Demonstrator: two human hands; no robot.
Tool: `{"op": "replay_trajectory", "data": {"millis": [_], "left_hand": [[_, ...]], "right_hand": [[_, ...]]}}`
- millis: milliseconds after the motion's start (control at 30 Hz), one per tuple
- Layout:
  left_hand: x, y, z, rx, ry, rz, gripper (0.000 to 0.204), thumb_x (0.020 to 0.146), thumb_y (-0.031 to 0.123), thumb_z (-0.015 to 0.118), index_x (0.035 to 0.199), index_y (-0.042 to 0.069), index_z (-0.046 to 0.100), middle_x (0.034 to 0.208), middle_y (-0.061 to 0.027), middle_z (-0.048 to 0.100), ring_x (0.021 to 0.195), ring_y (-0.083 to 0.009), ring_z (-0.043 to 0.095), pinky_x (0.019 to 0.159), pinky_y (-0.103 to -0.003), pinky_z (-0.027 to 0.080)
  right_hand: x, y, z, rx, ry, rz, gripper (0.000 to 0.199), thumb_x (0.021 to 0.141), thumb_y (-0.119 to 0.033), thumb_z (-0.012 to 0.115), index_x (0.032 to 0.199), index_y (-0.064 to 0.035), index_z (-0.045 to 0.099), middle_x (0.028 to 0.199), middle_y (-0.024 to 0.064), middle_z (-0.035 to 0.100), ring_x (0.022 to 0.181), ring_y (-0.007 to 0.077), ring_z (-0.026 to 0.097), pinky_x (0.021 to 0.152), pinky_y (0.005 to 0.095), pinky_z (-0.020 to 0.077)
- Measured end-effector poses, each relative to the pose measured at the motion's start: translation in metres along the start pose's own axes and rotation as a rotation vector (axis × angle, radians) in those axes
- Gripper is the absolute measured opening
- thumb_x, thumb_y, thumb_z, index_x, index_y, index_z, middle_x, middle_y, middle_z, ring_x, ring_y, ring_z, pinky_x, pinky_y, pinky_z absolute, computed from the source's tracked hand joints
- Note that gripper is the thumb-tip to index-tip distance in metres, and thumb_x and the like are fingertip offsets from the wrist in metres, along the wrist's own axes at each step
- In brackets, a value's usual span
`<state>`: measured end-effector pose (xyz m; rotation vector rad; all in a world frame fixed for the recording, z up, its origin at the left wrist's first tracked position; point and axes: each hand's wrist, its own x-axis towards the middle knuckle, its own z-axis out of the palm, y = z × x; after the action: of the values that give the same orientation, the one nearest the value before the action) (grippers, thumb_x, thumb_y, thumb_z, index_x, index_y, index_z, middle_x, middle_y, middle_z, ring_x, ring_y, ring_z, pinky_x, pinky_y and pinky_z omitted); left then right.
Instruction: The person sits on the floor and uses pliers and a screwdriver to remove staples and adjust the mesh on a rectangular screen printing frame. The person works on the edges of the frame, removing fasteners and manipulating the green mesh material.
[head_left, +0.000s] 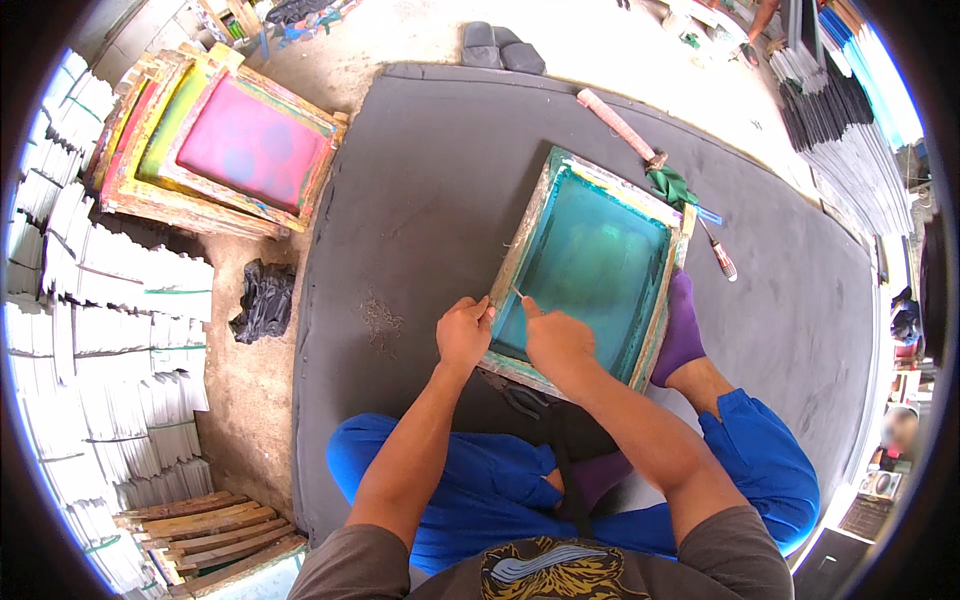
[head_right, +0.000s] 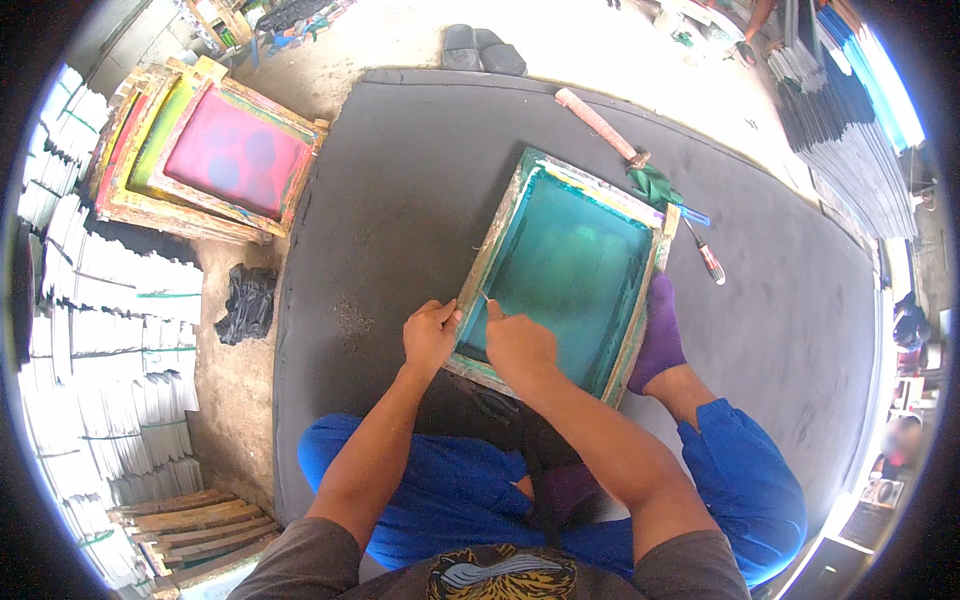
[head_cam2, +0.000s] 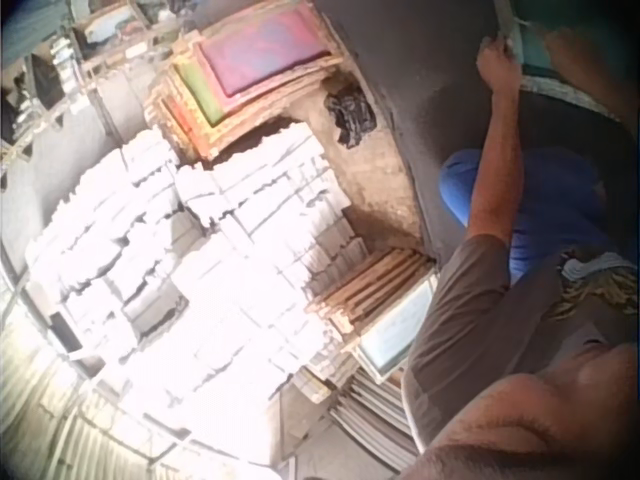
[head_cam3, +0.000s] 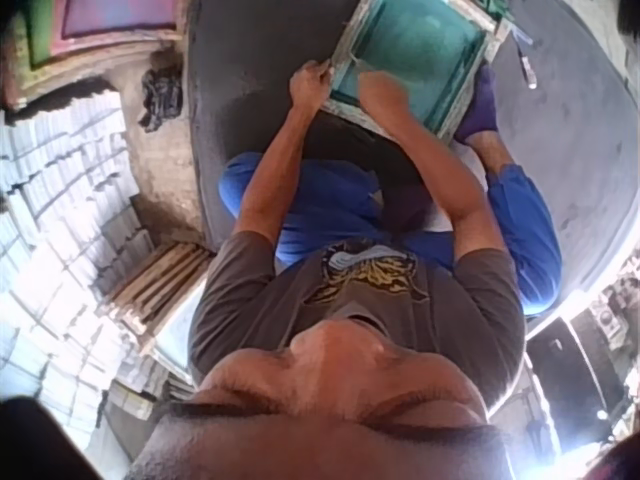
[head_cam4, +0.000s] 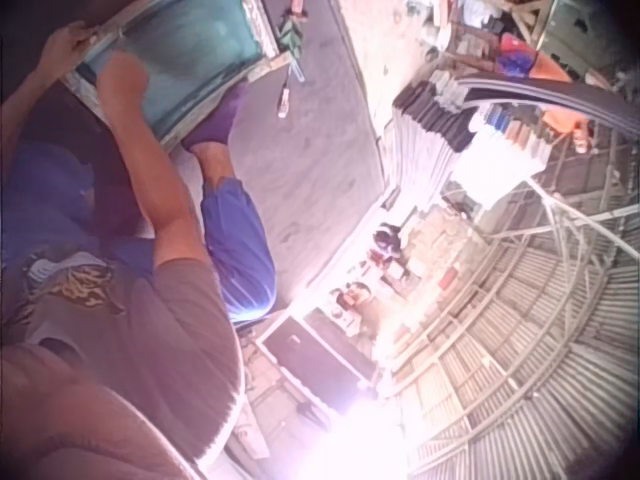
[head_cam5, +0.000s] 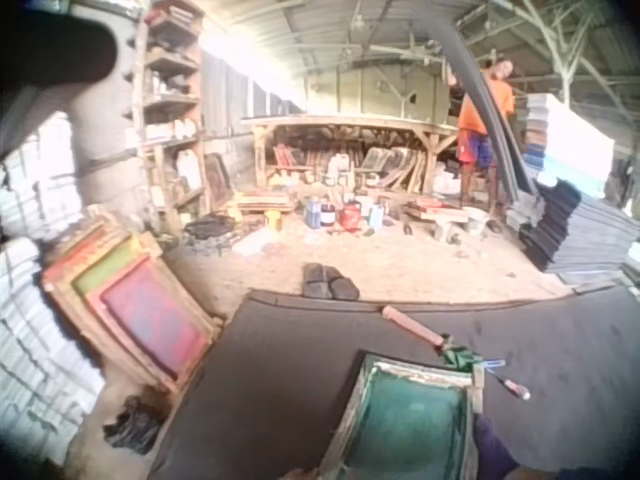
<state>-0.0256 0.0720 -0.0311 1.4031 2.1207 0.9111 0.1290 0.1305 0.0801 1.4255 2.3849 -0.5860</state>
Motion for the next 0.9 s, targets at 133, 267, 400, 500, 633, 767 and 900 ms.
{"op": "replay_trajectory", "data": {"millis": [133,267,400,500,633,767,900], "left_hand": [[0.001,-0.001,0.004,0.020,-0.010,0.033,0.024,0.092,0.019,0.073,0.112,0.007,0.079,0.089,-0.0113,0.069,0.081,-0.0326,0.069,0.073,-0.043,0.054],[0.002,-0.004,0.005,-0.003,-0.007,0.020,0.024,0.091,0.018,0.074,0.112,0.007,0.078,0.089,-0.0111,0.069,0.081,-0.0323,0.069,0.072,-0.043,0.053],[0.002,-0.004,0.002,-0.021,-0.011,0.030,0.025,0.091,0.019,0.074,0.113,0.007,0.078,0.088,-0.0109,0.069,0.080,-0.0316,0.069,0.072,-0.043,0.053],[0.002,-0.003,-0.001,0.005,-0.038,0.006,0.025,0.092,0.020,0.074,0.113,0.007,0.079,0.088,-0.0106,0.069,0.080,-0.0311,0.069,0.072,-0.042,0.053],[0.003,0.001,-0.003,-0.020,-0.048,-0.026,0.025,0.092,0.020,0.073,0.113,0.008,0.079,0.088,-0.0109,0.069,0.080,-0.0314,0.069,0.073,-0.042,0.053],[0.003,0.001,-0.002,-0.019,-0.029,-0.008,0.025,0.092,0.019,0.073,0.113,0.007,0.079,0.089,-0.0113,0.069,0.080,-0.0320,0.069,0.073,-0.042,0.053],[0.003,0.001,-0.003,-0.023,-0.044,-0.019,0.025,0.091,0.019,0.073,0.113,0.007,0.079,0.089,-0.0113,0.070,0.080,-0.0323,0.069,0.074,-0.042,0.054]], "right_hand": [[0.006,-0.003,0.002,0.009,-0.007,0.045,0.048,0.096,-0.014,0.056,0.144,-0.0090,0.057,0.090,0.0235,0.074,0.081,0.0415,0.074,0.070,0.0562,0.0577],[0.011,0.015,-0.008,0.156,-0.007,0.009,0.043,0.100,-0.018,0.055,0.142,-0.0146,0.060,0.090,0.0218,0.074,0.081,0.0428,0.072,0.073,0.0571,0.0563],[0.008,0.027,0.002,0.162,0.043,-0.014,0.043,0.100,-0.020,0.055,0.144,-0.0172,0.059,0.091,0.0207,0.074,0.083,0.0443,0.072,0.074,0.0578,0.0561],[0.003,0.022,-0.001,0.161,0.018,0.051,0.042,0.102,-0.023,0.054,0.144,-0.0188,0.059,0.091,0.0224,0.074,0.084,0.0447,0.072,0.074,0.0582,0.0559],[0.002,0.026,0.005,0.158,0.051,0.000,0.043,0.103,-0.024,0.054,0.145,-0.0189,0.057,0.090,0.0236,0.074,0.084,0.0451,0.073,0.073,0.0585,0.0561],[0.002,0.026,0.007,0.157,0.057,-0.010,0.043,0.102,-0.023,0.054,0.145,-0.0190,0.058,0.089,0.0244,0.073,0.083,0.0457,0.073,0.072,0.0585,0.0565],[0.003,0.022,0.007,0.145,0.055,0.004,0.042,0.102,-0.023,0.054,0.143,-0.0186,0.059,0.091,0.0252,0.074,0.085,0.0460,0.073,0.074,0.0586,0.0567]]}}
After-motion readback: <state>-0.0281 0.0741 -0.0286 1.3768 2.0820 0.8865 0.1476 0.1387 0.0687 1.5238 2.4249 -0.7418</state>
